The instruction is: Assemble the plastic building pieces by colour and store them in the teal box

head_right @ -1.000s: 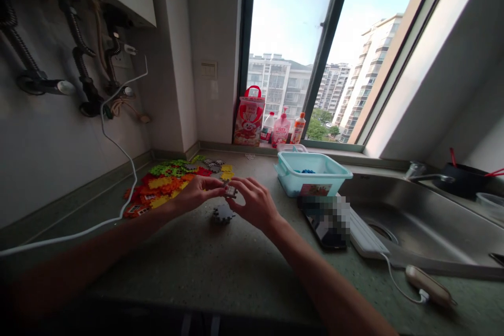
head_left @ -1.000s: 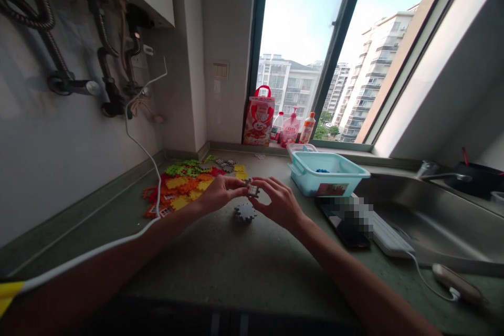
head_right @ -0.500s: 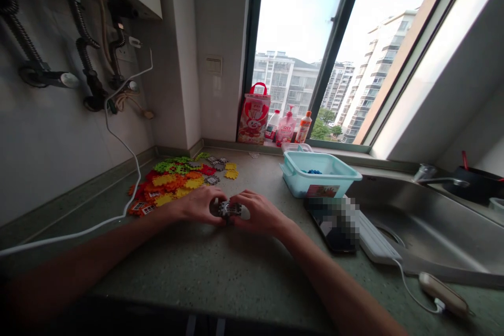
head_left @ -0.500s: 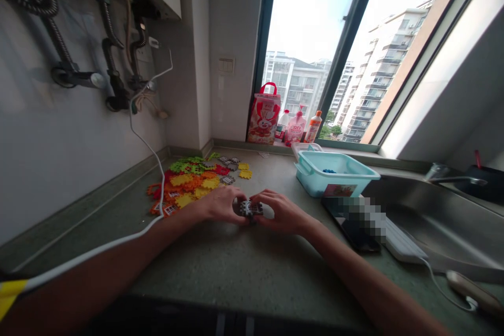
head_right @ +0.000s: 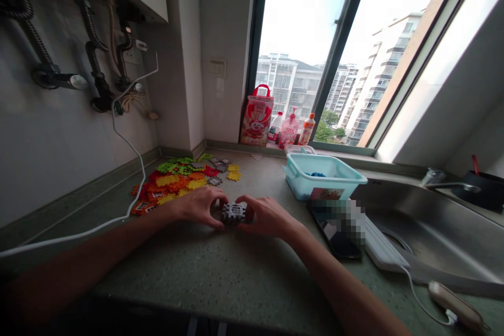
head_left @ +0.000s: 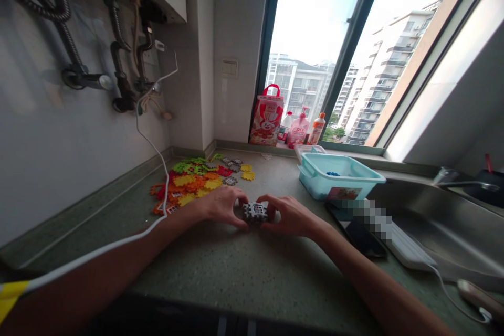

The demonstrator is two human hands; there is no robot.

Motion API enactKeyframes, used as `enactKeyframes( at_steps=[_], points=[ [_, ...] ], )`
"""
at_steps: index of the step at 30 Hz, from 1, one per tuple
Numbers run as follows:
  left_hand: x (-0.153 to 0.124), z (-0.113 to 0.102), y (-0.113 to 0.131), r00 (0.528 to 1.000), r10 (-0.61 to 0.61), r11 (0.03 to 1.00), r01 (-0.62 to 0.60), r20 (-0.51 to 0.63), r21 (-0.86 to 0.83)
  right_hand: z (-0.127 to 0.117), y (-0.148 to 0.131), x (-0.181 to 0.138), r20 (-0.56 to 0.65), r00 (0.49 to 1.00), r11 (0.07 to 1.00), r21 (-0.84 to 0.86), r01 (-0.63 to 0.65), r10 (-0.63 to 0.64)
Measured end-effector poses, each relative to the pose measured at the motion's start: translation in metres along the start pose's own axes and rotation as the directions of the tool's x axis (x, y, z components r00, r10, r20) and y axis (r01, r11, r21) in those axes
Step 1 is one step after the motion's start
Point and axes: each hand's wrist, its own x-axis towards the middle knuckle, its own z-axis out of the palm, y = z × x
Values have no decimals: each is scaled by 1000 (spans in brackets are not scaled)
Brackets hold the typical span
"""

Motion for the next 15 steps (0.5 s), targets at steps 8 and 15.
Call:
enactKeyframes(
  at_steps=[8,15],
  points=[
    [5,-9,-38,953,-169,932,238,-252,274,8,0,2,-57,997,999,11,49,-48],
    [12,5,-45,972,-156,929,205,-177,306,6,-5,2,-82,994,997,28,73,-71]
  ],
)
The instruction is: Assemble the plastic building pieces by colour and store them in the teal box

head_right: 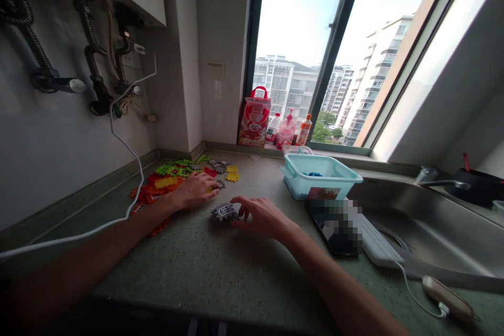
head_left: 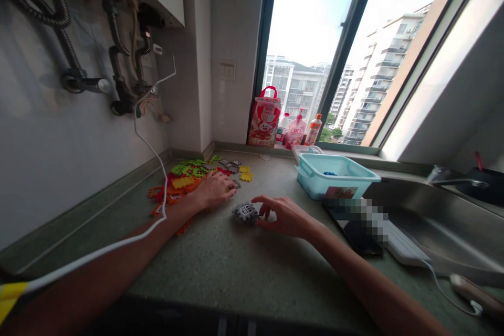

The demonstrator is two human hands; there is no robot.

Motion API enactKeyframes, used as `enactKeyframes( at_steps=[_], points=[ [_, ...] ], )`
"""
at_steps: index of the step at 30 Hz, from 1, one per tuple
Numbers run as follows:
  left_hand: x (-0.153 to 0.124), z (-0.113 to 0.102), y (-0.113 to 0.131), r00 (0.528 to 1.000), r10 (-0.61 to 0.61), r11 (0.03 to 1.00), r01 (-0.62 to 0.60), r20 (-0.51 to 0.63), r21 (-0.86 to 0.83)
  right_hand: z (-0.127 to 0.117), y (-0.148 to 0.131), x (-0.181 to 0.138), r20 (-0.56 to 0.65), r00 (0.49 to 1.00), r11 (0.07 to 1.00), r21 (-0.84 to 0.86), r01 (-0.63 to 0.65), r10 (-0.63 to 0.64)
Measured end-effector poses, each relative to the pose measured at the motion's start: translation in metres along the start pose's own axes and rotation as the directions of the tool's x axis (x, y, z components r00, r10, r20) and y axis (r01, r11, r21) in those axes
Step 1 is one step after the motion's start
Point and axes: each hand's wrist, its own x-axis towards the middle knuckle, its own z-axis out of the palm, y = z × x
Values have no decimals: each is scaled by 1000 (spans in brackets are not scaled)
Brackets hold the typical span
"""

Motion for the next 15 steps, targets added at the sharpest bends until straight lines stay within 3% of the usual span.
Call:
enactKeyframes(
  at_steps=[6,11,15],
  points=[
    [1,-2,8,1000,29,998,-28,7,-63,-2,4,-1,-49,998,998,-54,-44,41],
    [7,2,5,997,65,998,-66,-51,-5,4,6,1,-189,979,994,-90,59,-75],
    [9,-9,7,982,20,999,-29,-190,-42,4,4,4,-343,930,986,-145,86,-131]
  ],
)
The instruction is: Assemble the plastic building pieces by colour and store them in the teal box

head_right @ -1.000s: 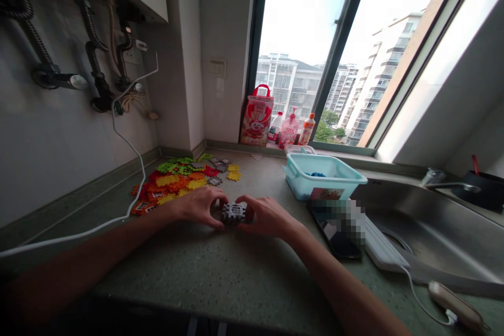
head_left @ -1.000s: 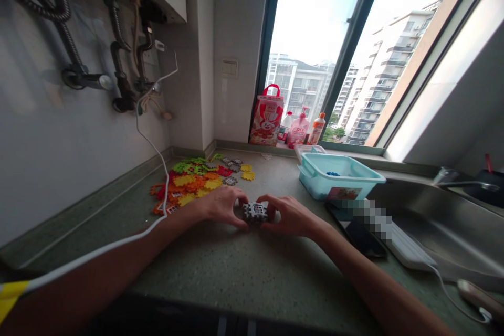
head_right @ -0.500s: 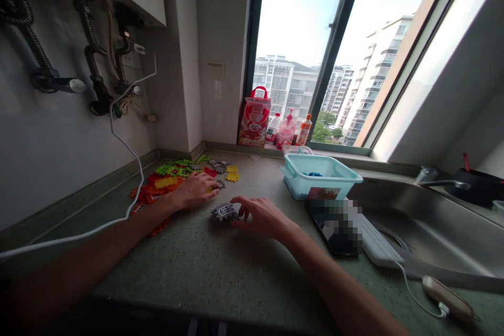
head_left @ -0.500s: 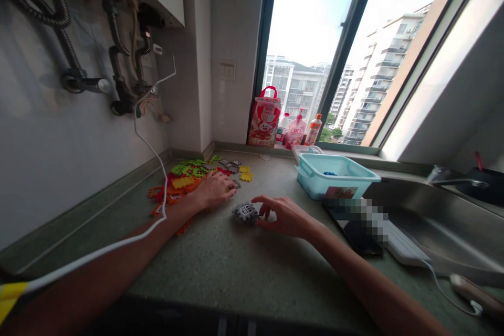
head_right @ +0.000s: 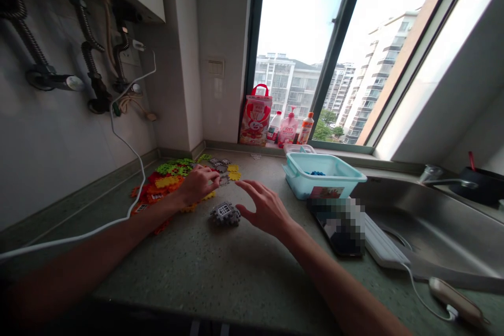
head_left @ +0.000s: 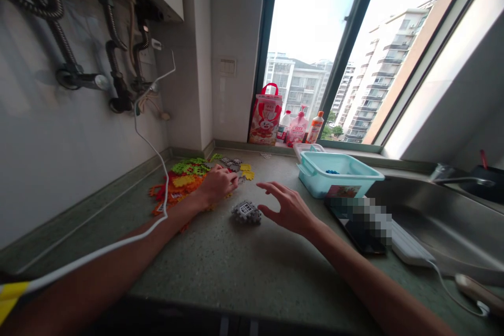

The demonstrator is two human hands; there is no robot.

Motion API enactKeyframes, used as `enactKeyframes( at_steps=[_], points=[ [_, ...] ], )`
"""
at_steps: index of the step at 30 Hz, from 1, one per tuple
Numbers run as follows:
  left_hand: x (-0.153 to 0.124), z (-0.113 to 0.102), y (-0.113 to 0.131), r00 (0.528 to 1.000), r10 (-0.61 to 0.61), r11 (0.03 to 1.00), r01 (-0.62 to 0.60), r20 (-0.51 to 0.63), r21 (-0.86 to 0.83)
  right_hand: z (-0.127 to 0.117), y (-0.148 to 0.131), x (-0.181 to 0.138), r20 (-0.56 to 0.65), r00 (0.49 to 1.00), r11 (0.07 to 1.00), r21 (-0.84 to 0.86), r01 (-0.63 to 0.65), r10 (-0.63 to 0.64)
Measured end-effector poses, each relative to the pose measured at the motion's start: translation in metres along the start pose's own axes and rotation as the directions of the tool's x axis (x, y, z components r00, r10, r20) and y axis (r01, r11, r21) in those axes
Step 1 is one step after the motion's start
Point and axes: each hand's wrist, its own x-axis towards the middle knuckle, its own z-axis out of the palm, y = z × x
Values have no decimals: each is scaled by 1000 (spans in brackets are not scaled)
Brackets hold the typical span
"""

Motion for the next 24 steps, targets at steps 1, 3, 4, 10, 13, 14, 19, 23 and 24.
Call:
enactKeyframes(
  at_steps=[1,3,4,10,13,14,19,23,24],
  points=[
    [0,-4,3,999,-17,997,14,-41,-80,-1,0,1,-40,999,1000,-16,15,-16],
    [-2,-13,14,998,-20,954,1,-59,-299,-3,-1,2,-97,993,997,-55,56,-61],
    [-3,-17,21,999,2,913,-18,-41,-407,-4,-2,3,-106,990,994,-74,80,-88],
    [-12,-32,45,984,158,742,-66,78,-667,-7,-1,4,-82,977,978,-85,189,-195],
    [-14,-44,36,976,187,846,-101,114,-524,-7,-1,4,-72,987,989,-35,142,-144],
    [-15,-47,31,972,183,892,-102,147,-439,-6,-2,4,-58,991,993,-12,118,-118],
    [-23,-45,20,911,147,973,-65,385,-219,3,-4,4,77,994,992,103,71,-79],
    [-26,-28,24,899,167,963,-60,406,-263,9,-6,6,163,981,985,158,76,-102],
    [-26,-25,25,903,169,962,-64,395,-266,10,-6,7,172,979,984,164,76,-105]
  ],
)
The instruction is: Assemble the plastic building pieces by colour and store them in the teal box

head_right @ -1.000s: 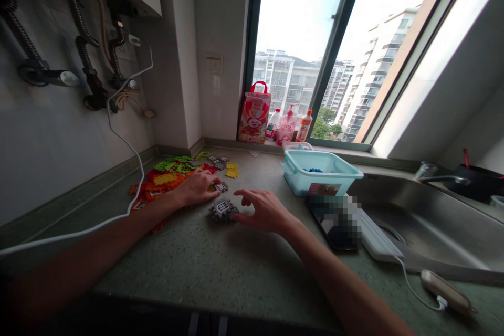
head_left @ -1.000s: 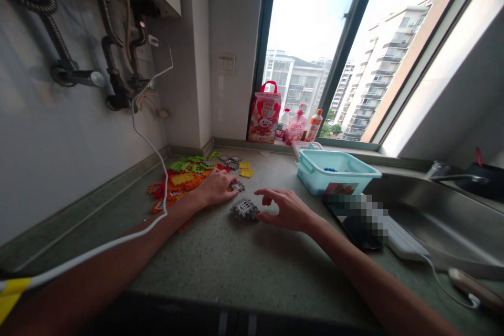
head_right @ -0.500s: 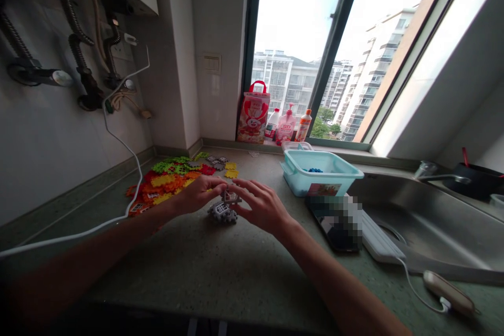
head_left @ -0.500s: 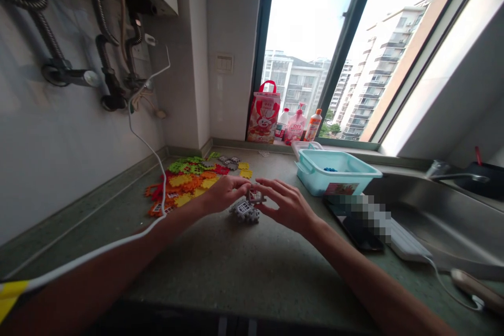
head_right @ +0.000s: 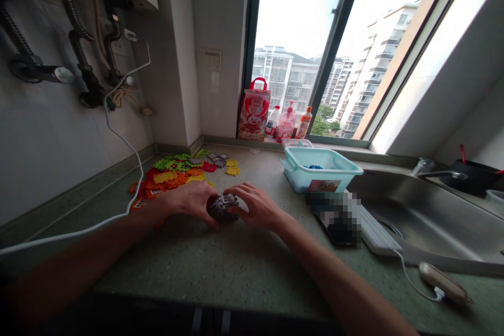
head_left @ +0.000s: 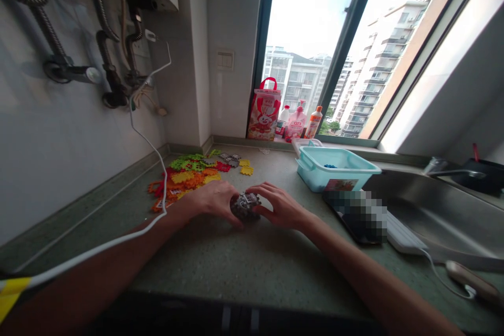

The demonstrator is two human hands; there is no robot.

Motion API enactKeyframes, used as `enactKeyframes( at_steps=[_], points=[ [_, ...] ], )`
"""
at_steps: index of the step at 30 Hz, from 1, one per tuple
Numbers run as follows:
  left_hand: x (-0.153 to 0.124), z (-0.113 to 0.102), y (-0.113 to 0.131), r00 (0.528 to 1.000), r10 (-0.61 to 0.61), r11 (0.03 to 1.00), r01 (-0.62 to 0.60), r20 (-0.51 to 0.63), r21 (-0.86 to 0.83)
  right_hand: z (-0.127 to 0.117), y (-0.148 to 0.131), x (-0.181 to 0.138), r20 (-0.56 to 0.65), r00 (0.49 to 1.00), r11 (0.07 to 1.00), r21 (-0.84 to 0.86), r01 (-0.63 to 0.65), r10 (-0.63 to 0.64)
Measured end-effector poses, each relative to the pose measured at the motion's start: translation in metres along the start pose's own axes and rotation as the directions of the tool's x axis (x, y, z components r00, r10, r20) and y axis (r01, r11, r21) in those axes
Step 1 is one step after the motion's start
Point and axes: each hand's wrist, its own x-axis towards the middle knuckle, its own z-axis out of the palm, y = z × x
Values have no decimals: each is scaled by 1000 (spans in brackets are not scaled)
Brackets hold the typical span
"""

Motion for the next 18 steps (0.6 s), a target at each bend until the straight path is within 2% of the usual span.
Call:
enactKeyframes(
  at_steps=[10,18],
  points=[
    [2,-1,-4,1000,18,1000,-18,-13,-12,1,4,-1,45,997,997,28,-69,68],
    [4,0,-9,998,44,999,-45,-34,-14,9,8,-2,12,984,978,109,-177,176]
  ],
)
